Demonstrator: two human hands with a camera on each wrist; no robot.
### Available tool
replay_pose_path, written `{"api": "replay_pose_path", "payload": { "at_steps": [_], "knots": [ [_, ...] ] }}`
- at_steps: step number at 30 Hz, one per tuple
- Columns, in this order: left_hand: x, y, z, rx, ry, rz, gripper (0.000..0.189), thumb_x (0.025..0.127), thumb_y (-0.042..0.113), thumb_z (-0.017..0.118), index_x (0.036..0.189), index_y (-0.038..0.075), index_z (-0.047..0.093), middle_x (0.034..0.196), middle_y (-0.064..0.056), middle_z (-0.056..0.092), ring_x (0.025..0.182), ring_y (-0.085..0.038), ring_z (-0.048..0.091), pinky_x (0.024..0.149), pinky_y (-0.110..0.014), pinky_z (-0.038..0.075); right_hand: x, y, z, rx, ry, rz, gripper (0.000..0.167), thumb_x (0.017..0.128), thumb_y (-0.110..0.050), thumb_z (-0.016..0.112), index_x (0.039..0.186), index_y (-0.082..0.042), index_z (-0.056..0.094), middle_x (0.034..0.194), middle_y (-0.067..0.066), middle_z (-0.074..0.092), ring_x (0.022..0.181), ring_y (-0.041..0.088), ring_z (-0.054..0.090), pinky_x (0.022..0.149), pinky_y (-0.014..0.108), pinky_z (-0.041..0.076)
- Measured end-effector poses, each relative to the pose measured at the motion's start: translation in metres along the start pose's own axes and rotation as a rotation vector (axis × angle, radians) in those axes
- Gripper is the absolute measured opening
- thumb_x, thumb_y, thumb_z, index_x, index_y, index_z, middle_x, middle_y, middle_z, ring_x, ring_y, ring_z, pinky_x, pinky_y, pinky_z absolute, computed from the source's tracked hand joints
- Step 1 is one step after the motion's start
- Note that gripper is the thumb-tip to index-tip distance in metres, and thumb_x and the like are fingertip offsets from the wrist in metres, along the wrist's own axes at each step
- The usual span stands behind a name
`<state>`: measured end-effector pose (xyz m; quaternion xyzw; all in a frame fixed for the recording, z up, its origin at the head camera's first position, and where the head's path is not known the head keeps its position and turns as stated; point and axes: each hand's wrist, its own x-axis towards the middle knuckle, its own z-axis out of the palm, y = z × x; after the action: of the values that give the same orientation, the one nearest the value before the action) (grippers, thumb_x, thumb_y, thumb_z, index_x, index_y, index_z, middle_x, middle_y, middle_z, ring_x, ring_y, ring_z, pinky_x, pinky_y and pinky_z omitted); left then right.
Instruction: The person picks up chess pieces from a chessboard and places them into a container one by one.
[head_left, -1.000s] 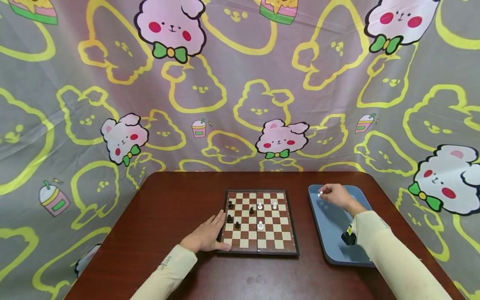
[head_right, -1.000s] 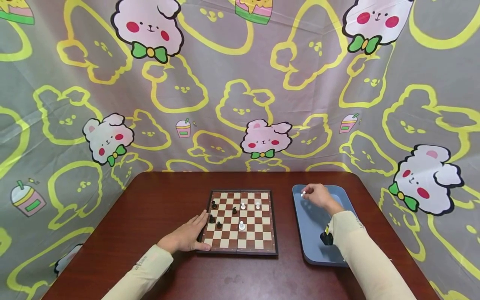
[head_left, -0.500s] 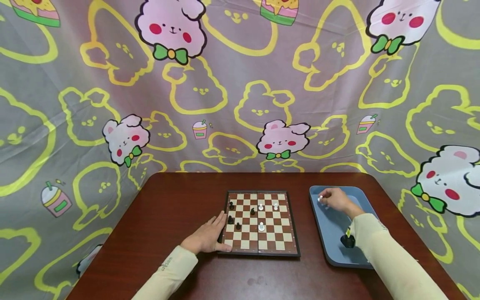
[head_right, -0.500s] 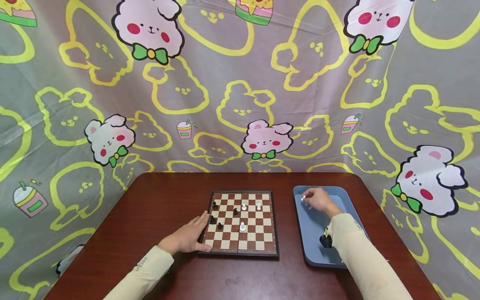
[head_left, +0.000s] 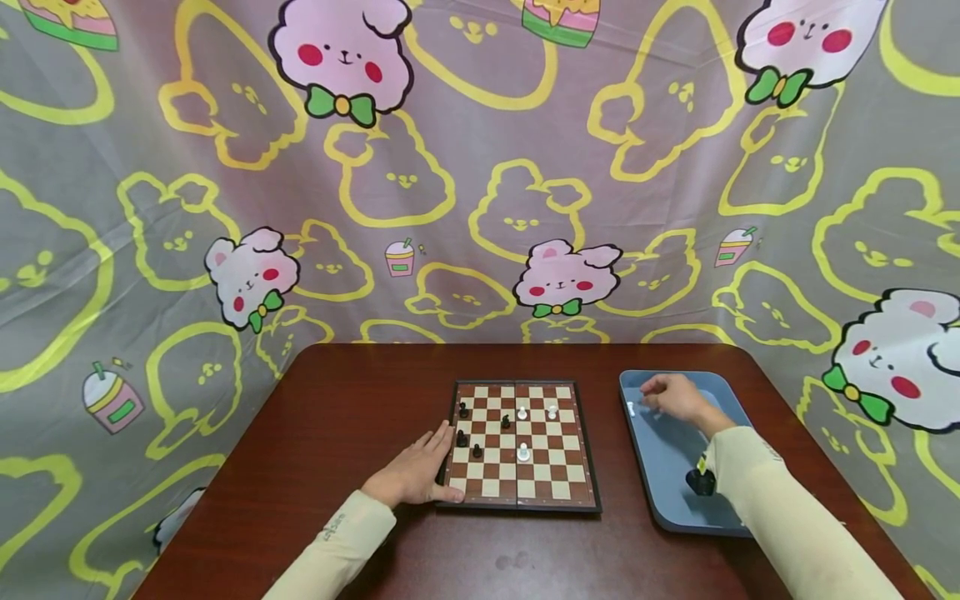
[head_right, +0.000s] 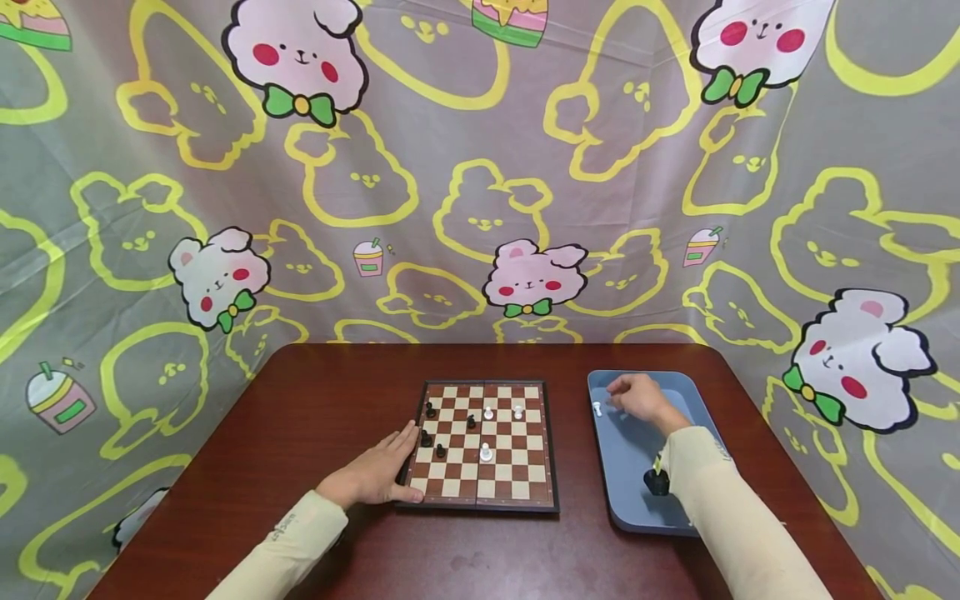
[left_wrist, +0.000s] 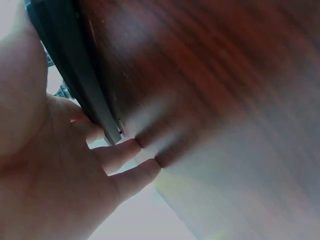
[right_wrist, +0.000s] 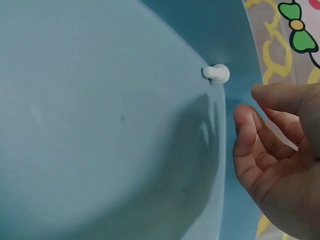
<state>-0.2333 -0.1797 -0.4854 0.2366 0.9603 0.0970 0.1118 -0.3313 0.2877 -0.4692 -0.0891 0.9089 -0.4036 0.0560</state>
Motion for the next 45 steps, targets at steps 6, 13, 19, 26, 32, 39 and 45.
{"api": "replay_pose_path", "payload": {
  "at_steps": [6,13,19,26,32,39,45],
  "knots": [
    [0.0,0.0,-0.001,0.003,0.001,0.0,0.11,0.076,0.067,0.061,0.151,0.001,0.014,0.156,-0.017,0.009,0.136,-0.041,0.023,0.105,-0.049,0.029,0.0,-0.011,-0.003,-0.014,0.016,-0.025,0.024,0.089,-0.007,0.062,0.107,0.009,0.062,0.093,0.015,0.065,0.081,0.027,0.061,0.066,0.036,0.05],
    [-0.001,0.001,-0.004,0.005,0.007,0.003,0.11,0.076,0.065,0.062,0.15,0.0,0.014,0.156,-0.018,0.01,0.137,-0.041,0.023,0.106,-0.049,0.028,0.003,-0.036,-0.002,-0.042,0.031,-0.065,0.022,0.09,-0.011,0.063,0.105,0.004,0.065,0.095,0.011,0.065,0.085,0.026,0.062,0.07,0.038,0.05],
    [-0.001,0.001,-0.003,0.003,0.004,0.007,0.11,0.076,0.065,0.062,0.15,-0.001,0.014,0.156,-0.019,0.01,0.137,-0.041,0.023,0.107,-0.048,0.028,0.005,-0.057,0.008,-0.055,0.015,-0.103,0.021,0.09,-0.011,0.063,0.105,0.003,0.065,0.092,0.009,0.066,0.083,0.026,0.062,0.068,0.036,0.049],
    [-0.001,0.001,-0.002,0.004,0.006,0.012,0.11,0.076,0.065,0.062,0.15,-0.001,0.015,0.156,-0.019,0.01,0.136,-0.041,0.023,0.106,-0.048,0.028,0.007,-0.074,0.024,-0.02,-0.024,-0.104,0.021,0.089,-0.013,0.064,0.105,0.001,0.066,0.093,0.008,0.064,0.081,0.029,0.059,0.065,0.034,0.048],
    [0.0,0.002,-0.001,0.001,0.003,0.012,0.11,0.076,0.066,0.062,0.15,-0.001,0.015,0.156,-0.018,0.01,0.136,-0.041,0.024,0.106,-0.049,0.029,0.011,-0.081,0.036,-0.011,-0.051,-0.108,0.022,0.089,-0.012,0.064,0.107,0.002,0.066,0.094,0.008,0.064,0.081,0.03,0.059,0.064,0.034,0.048],
    [0.001,0.001,-0.001,0.008,-0.007,0.01,0.111,0.076,0.068,0.059,0.151,0.001,0.013,0.156,-0.017,0.008,0.136,-0.041,0.023,0.105,-0.05,0.029,0.015,-0.085,0.047,-0.008,-0.068,-0.118,0.019,0.089,-0.008,0.065,0.106,0.001,0.067,0.093,0.006,0.064,0.08,0.021,0.059,0.068,0.037,0.05],
    [0.001,0.0,0.0,0.015,-0.003,0.008,0.111,0.075,0.067,0.06,0.15,0.0,0.014,0.156,-0.018,0.009,0.136,-0.042,0.025,0.105,-0.049,0.03,0.018,-0.089,0.058,-0.006,-0.081,-0.131,0.019,0.088,-0.008,0.066,0.105,0.001,0.067,0.094,0.006,0.065,0.082,0.02,0.06,0.07,0.037,0.051]
  ]
}}
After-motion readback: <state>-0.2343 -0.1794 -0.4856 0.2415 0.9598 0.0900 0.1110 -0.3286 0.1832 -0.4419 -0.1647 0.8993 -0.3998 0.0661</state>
